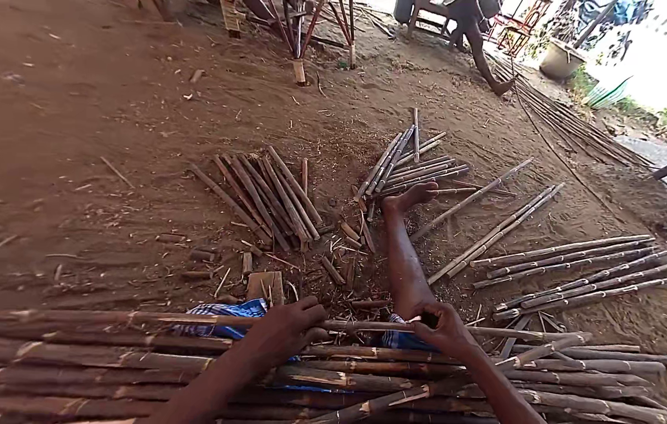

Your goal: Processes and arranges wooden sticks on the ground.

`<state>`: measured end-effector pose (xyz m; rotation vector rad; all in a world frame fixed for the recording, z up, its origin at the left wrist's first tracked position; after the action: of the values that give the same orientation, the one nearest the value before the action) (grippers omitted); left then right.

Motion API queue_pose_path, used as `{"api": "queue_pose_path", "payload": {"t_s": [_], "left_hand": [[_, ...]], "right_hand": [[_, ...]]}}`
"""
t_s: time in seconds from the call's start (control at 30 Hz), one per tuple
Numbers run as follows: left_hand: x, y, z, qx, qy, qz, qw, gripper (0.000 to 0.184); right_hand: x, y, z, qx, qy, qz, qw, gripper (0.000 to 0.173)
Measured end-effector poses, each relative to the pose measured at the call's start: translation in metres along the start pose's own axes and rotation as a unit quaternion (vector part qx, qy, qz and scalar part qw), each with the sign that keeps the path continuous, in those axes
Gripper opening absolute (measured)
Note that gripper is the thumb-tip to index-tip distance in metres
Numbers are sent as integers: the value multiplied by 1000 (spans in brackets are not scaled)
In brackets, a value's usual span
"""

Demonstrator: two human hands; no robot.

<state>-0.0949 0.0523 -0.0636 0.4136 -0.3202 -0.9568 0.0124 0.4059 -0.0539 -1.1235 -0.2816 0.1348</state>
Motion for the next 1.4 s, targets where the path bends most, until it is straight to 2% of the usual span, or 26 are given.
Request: {"api": "queue_pose_path", "payload": {"t_s": [0.3, 0.5, 0.63, 0.7, 0.77, 0.83, 0.9, 0.93, 1.07, 1.13, 1.3, 1.4], "left_hand": [[0, -1, -4, -14, -9, -2, 1000, 37], [-6, -3, 1, 10, -103, 50, 993, 39], [-19, -14, 8, 76, -194, 121, 971, 48], [-17, -25, 15, 84, -210, 131, 965, 48], [0, -41, 26, 29, -209, 171, 962, 49], [26, -65, 34, 16, -171, 204, 964, 38], [43, -81, 33, 24, -124, 182, 975, 26], [43, -78, 33, 30, -121, 165, 978, 26], [19, -23, 17, 62, -183, 77, 978, 50], [2, -5, 8, 83, -179, 52, 979, 50], [-13, -2, 6, 119, -134, 45, 983, 39], [-7, -4, 8, 90, -135, 39, 986, 36]], "right_hand": [[-4, -5, -3, 87, -11, -35, 996, 10], [-5, -4, -3, 96, -51, -26, 994, 10], [-7, -3, -4, 128, -60, -1, 990, 10], [-8, -2, -3, 101, -51, 9, 994, 10], [-9, 1, 5, 7, 2, 4, 1000, 9], [-7, 4, 16, -53, 53, -7, 997, 10], [-6, 1, 18, -69, 79, -6, 994, 12], [-7, -3, 16, -62, 81, 1, 995, 13], [-11, -9, -13, -20, 15, 13, 1000, 14], [-9, -3, -19, 13, 12, 15, 1000, 13], [3, 6, -5, 16, 4, 6, 1000, 7], [2, 8, -8, 17, -12, 12, 1000, 7]]}}
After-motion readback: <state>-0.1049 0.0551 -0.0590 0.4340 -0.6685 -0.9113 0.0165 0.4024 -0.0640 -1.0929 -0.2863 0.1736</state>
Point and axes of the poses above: each hand's wrist, its own x-axis away from the middle knuckle, its own z-axis out of the back of the hand, y = z × x, the point moved 1 cm from there along -x, towards the middle knuckle, and after that the axes turned 9 degrees about -y, right-handed, at the moved point
